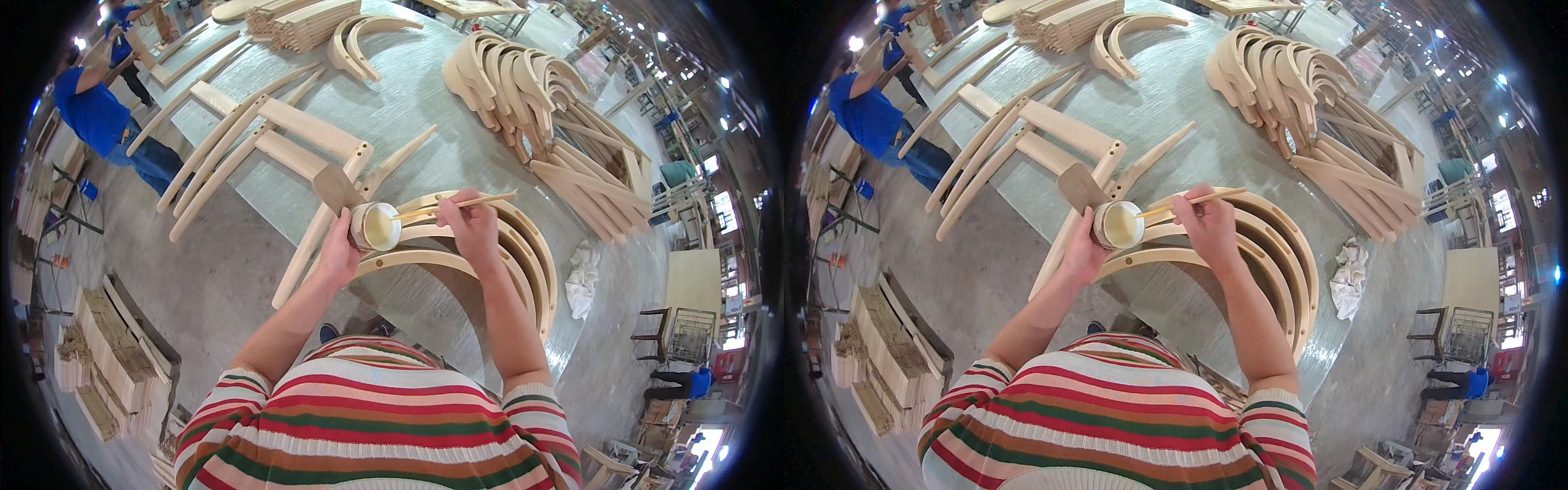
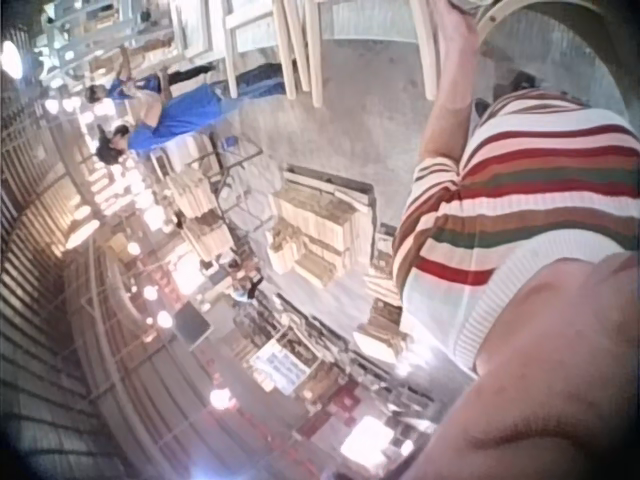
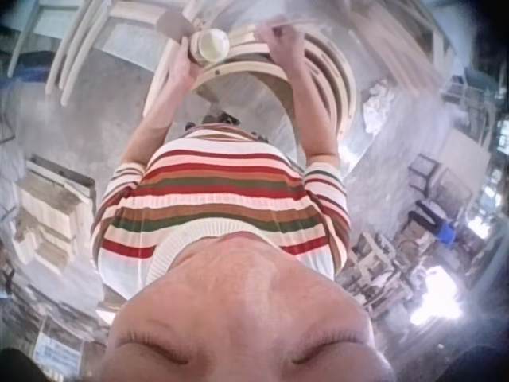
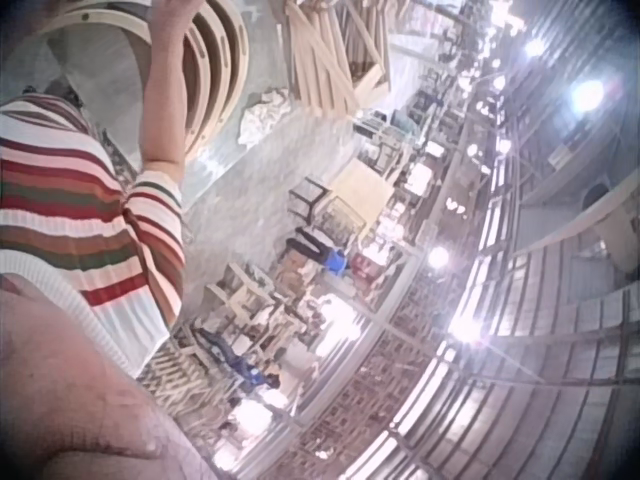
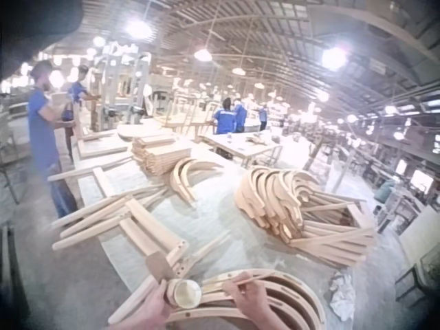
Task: The person applies glue to the pre-drilled holes of wooden chair frames and curved backrest pieces using a small brush and a cup of adhesive. They work on multiple chair components, dipping the brush into the cup and carefully filling the holes before moving to the next piece.
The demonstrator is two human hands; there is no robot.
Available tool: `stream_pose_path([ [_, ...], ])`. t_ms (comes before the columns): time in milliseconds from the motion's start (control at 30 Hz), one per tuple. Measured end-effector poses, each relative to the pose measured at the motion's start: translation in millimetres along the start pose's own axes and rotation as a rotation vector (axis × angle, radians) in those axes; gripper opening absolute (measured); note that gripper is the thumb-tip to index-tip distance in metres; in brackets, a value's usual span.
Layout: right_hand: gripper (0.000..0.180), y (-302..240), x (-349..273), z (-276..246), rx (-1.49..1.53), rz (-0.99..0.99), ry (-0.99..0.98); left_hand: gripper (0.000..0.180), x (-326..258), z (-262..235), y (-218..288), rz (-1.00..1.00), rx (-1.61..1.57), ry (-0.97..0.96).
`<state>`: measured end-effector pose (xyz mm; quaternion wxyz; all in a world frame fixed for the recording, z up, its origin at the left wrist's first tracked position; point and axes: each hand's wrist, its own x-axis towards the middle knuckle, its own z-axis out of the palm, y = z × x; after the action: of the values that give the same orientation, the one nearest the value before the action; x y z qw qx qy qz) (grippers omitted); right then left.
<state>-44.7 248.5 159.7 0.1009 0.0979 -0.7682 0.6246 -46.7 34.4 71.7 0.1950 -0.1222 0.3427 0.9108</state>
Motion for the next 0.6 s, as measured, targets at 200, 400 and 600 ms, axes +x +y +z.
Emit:
stream_pose_path([
  [200,0.01,29.2,-13.9,3.9,0.342,0.245,0.175,0.044,-7.4,17.1,2.7,0.016,0.028,-0.054],
  [400,0.006,44.8,-34.3,2.1,0.791,0.36,0.251,0.04,-2.1,11.4,4.4,-0.036,-0.056,-0.095],
  [600,0.005,56.0,-40.2,2.7,0.954,0.494,0.409,0.043,16.2,23.0,0.4,-0.049,-0.009,-0.058],
])
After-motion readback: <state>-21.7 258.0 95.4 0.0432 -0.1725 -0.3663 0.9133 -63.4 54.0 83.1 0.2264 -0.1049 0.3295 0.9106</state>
